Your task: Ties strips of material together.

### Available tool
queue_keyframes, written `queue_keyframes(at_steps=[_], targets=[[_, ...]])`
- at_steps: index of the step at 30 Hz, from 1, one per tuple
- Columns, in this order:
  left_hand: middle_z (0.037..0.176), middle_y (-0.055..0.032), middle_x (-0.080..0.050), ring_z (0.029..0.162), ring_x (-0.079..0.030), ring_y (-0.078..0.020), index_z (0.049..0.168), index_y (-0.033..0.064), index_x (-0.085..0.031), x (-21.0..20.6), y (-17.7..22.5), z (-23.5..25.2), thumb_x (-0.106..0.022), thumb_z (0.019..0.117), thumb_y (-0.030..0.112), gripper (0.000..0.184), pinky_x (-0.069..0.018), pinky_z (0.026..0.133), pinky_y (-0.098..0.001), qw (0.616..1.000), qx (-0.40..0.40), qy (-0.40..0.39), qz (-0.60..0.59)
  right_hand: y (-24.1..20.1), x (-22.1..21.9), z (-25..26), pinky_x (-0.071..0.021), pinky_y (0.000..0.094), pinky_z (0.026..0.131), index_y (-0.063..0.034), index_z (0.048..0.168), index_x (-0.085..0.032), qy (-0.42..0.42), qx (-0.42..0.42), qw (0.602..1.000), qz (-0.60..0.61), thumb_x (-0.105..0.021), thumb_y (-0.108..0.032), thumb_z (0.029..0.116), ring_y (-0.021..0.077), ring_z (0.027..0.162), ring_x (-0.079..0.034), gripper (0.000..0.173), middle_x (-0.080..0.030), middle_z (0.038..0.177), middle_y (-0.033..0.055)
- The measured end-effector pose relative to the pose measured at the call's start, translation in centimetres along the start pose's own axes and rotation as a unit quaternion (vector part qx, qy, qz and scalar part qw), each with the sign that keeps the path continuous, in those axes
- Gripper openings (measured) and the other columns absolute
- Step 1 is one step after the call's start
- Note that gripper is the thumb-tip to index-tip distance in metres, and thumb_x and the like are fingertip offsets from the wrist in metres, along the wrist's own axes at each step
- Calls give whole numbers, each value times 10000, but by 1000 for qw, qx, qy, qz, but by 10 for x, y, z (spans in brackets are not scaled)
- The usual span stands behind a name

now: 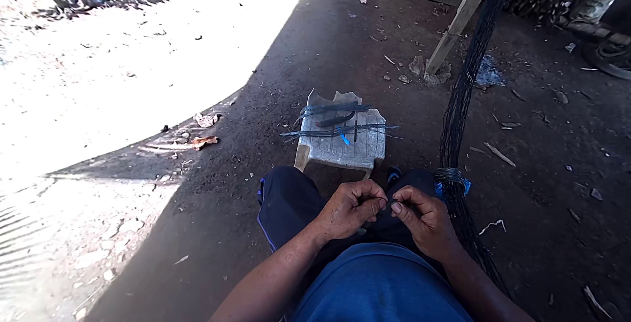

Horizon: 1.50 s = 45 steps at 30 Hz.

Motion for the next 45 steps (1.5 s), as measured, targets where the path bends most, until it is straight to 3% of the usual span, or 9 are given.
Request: queue_keyframes(at_steps=[8, 14, 21, 25, 27, 33, 38, 42, 45], targets=[[867, -53, -700, 712, -620, -61, 1014, -16, -715, -2, 12, -2, -649, 992, 91, 128, -540, 646, -222, 987, -97, 52, 113, 0, 2, 0, -591, 235, 678, -3, 1027, -682, 40, -22, 999, -10, -623, -132, 1013, 85, 745, -673, 143, -699, 870, 29], [866, -37, -715, 716, -633, -41, 1017, 4, -735, 0, 10, -3, -679, 980, 105, 121, -546, 658, -198, 983, -69, 75, 151, 0, 1, -1, -618, 247, 744, 16, 1051, -691, 33, -25, 999, 0, -636, -86, 1007, 107, 806, -700, 124, -716, 944, 55], [857, -43, -644, 734, -586, -68, 988, 11, -676, -1, 6, 0, -610, 1030, 153, 162, -514, 680, -217, 980, -66, 12, 189, 2, -1, 0, -624, 275, 752, 26, 1061, -691, 32, -17, 998, 54, -657, -85, 999, 124, 821, -705, 132, -721, 955, 68], [895, -58, -634, 781, -599, -88, 1015, 9, -648, -1, 6, 4, -564, 1056, 160, 177, -530, 727, -241, 980, -64, -17, 187, 5, 0, 6, -587, 327, 861, 36, 1291, -602, -9, -39, 994, 97, -617, -217, 1035, 178, 1009, -661, 361, -642, 1215, 128], [840, -43, -622, 731, -584, -76, 1018, 10, -639, -1, 8, 6, -563, 1053, 155, 168, -515, 681, -228, 980, -64, -6, 187, 4, -1, 8, -606, 331, 889, 35, 1280, -630, -16, -37, 997, 68, -635, -167, 1022, 195, 1064, -674, 328, -630, 1288, 151], [811, -45, -644, 691, -597, -72, 1008, 0, -656, -4, 10, 7, -580, 1038, 137, 160, -526, 653, -224, 976, -86, 51, 193, 8, 0, 11, -603, 297, 832, 5, 1026, -674, 34, -23, 995, 91, -718, -99, 955, 167, 1010, -674, 134, -668, 1160, 117], [770, -29, -625, 648, -573, -60, 990, 0, -655, -5, 11, 7, -589, 1026, 125, 146, -502, 606, -211, 979, -81, 61, 175, 10, 2, 12, -583, 265, 786, 10, 1052, -654, 20, -53, 989, 136, -698, -100, 971, 109, 863, -670, 144, -695, 973, 62], [743, -10, -622, 623, -560, -39, 968, 8, -666, -3, 11, 7, -611, 1009, 122, 133, -484, 574, -193, 982, -64, 70, 166, 6, 5, 13, -597, 269, 794, 37, 1131, -669, 16, -62, 991, 120, -679, -75, 978, 121, 857, -689, 190, -716, 973, 83], [754, -4, -652, 634, -593, -40, 968, 14, -691, -2, 10, 8, -633, 994, 121, 125, -510, 589, -198, 986, -33, 70, 146, 2, 8, 12, -576, 236, 712, 12, 1079, -698, 19, -56, 997, 59, -671, -115, 991, 90, 784, -666, 157, -715, 920, 53]])
Point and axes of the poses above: each hand's wrist, its own z-axis towards the middle knuckle, its own x-axis out of the back of the hand, y = z × x, the point moved 5 cm from there along z, towards the middle knuckle
